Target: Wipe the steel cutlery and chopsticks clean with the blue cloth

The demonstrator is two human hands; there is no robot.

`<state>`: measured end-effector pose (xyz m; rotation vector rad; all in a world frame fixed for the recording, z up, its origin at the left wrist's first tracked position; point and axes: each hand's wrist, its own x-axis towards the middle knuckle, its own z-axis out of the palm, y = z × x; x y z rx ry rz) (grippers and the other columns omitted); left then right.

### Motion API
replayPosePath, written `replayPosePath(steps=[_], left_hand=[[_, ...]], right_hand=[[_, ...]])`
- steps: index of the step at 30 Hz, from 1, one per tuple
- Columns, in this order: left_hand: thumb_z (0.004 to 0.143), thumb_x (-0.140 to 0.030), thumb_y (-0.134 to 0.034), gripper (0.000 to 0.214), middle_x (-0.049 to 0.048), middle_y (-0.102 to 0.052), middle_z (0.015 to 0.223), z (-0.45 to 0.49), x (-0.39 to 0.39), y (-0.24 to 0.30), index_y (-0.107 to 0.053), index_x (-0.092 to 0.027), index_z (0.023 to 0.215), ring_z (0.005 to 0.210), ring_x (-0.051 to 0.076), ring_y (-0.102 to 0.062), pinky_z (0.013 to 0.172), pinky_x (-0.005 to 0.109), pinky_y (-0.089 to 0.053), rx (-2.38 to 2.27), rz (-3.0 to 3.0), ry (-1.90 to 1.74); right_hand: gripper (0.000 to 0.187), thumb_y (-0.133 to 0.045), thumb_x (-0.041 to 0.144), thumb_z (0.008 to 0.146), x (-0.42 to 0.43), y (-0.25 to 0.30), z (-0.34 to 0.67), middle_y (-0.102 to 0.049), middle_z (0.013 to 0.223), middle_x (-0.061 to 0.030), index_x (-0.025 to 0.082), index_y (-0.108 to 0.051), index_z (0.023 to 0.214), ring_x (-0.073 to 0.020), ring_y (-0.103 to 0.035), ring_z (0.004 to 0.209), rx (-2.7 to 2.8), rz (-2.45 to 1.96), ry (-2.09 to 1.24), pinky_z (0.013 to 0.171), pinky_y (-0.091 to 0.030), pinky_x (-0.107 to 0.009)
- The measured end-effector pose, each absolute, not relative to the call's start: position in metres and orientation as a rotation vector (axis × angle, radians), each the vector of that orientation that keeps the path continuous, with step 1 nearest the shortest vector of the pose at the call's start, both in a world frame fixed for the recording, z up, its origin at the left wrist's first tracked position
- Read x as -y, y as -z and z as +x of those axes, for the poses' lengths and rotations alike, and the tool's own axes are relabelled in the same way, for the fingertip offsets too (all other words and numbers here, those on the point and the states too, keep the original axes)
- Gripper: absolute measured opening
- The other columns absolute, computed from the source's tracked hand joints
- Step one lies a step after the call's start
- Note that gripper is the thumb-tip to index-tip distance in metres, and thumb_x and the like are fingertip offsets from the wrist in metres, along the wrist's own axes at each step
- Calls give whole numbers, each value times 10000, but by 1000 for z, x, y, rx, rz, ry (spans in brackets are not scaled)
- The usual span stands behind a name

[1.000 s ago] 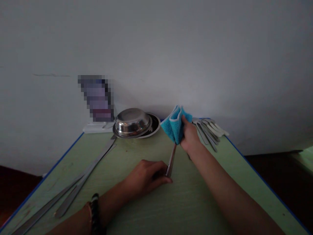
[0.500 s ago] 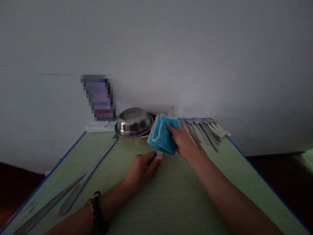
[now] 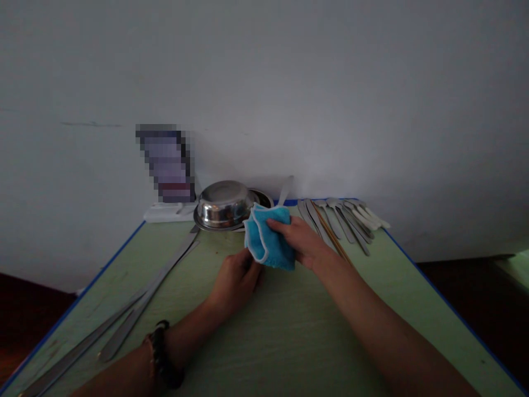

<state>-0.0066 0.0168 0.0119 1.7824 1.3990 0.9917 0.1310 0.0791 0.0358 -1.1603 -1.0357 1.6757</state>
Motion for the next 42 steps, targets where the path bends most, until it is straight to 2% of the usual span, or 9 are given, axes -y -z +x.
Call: replayPosePath(steps=[8, 12, 15, 19, 25, 29, 32, 37, 42], left_hand=[[875, -335, -408, 351, -53, -459, 432, -7, -15, -14, -492, -166, 580, 399, 76, -429, 413, 180, -334, -1321, 1859, -951], [865, -318, -417, 349, -52, -453, 447, -7, -13, -13, -483, -164, 558, 401, 72, -417, 407, 183, -305, -1197, 2005, -818], [881, -332, -408, 309, -53, -495, 489, -5, -14, -13, -491, -167, 633, 421, 72, -444, 425, 179, -329, -1166, 1965, -772], [903, -363, -368, 332, -46, -523, 486, -5, -16, -12, -494, -168, 665, 426, 83, -474, 455, 191, -372, -1243, 1837, -820], [896, -376, -377, 380, -48, -493, 446, -5, -17, -12, -462, -180, 583, 409, 90, -457, 451, 205, -359, -1330, 1786, -938], [908, -381, -361, 410, -45, -499, 456, -6, -17, -14, -467, -180, 566, 415, 91, -461, 451, 204, -353, -1340, 1807, -931], [900, -393, -367, 414, -46, -486, 454, -6, -17, -13, -455, -181, 556, 416, 91, -450, 448, 205, -347, -1330, 1837, -888], [876, -379, -392, 348, -68, -393, 478, -4, -16, -12, -440, -181, 593, 431, 80, -369, 407, 192, -273, -1303, 1928, -814], [867, -346, -404, 335, -84, -305, 471, -5, -13, -12, -395, -185, 574, 410, 65, -318, 397, 192, -224, -1167, 2049, -673]], right_hand=[[88, -587, 251, 771, -87, -38, 129, -694, 680, -21, 176, -628, 751, -182, -660, 789, 640, -1084, -1559, 798, -501, -363], [139, -533, 312, 815, -90, -36, 128, -703, 758, -4, 201, -614, 793, -153, -651, 824, 453, -1060, -1456, 787, -505, -313], [201, -503, 387, 826, -87, -34, 123, -701, 830, -3, 213, -605, 828, -151, -642, 840, 407, -1042, -1386, 751, -514, -297], [231, -631, 360, 728, -77, -33, 112, -688, 912, -13, 202, -613, 895, -152, -632, 825, 480, -985, -1398, 727, -509, -286], [272, -735, 248, 584, -62, -34, 97, -687, 835, -24, 158, -624, 816, -146, -624, 716, 451, -941, -1508, 699, -502, -280], [302, -645, 402, 699, -60, -37, 94, -681, 905, -22, 180, -623, 903, -140, -621, 748, 380, -983, -1419, 667, -504, -255], [324, -507, 489, 789, -61, -36, 95, -680, 856, -21, 189, -613, 849, -140, -622, 719, 340, -1102, -1391, 630, -502, -247], [310, -471, 478, 817, -72, -27, 103, -696, 802, -17, 201, -609, 793, -146, -639, 714, 331, -1109, -1358, 634, -510, -255], [251, -484, 418, 828, -91, -29, 126, -708, 871, -7, 214, -621, 875, -140, -652, 802, 283, -992, -1285, 724, -520, -276]])
